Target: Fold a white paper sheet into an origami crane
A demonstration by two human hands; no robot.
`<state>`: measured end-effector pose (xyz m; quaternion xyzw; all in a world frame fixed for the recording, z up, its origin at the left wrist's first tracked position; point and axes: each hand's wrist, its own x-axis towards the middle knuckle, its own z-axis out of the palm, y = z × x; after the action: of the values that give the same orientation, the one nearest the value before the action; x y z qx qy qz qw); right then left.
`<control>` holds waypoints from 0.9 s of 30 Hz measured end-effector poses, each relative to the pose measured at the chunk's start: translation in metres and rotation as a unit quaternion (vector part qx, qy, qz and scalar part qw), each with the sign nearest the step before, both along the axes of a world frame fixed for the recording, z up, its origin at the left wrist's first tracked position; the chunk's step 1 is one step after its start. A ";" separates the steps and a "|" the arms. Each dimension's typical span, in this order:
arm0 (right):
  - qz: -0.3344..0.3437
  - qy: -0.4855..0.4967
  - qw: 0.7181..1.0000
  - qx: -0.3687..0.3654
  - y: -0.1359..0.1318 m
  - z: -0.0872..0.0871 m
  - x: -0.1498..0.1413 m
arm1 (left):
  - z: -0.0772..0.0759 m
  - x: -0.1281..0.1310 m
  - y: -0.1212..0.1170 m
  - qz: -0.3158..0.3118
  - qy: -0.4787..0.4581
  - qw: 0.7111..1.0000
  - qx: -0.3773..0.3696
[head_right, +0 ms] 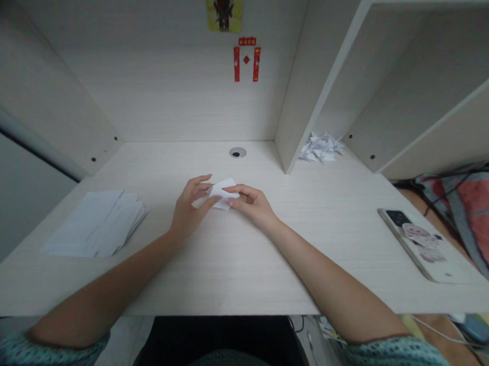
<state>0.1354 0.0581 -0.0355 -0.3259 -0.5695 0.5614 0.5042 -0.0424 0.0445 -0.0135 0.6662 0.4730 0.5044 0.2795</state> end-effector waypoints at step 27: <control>-0.089 -0.114 0.976 0.160 -0.003 0.002 -0.004 | -0.006 -0.001 0.007 -0.040 -0.111 0.987 -0.109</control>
<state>0.1319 0.0553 -0.0335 -0.3522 -0.6744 0.3748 0.5298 -0.0431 0.0520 -0.0197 0.5900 0.4644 0.5092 0.4207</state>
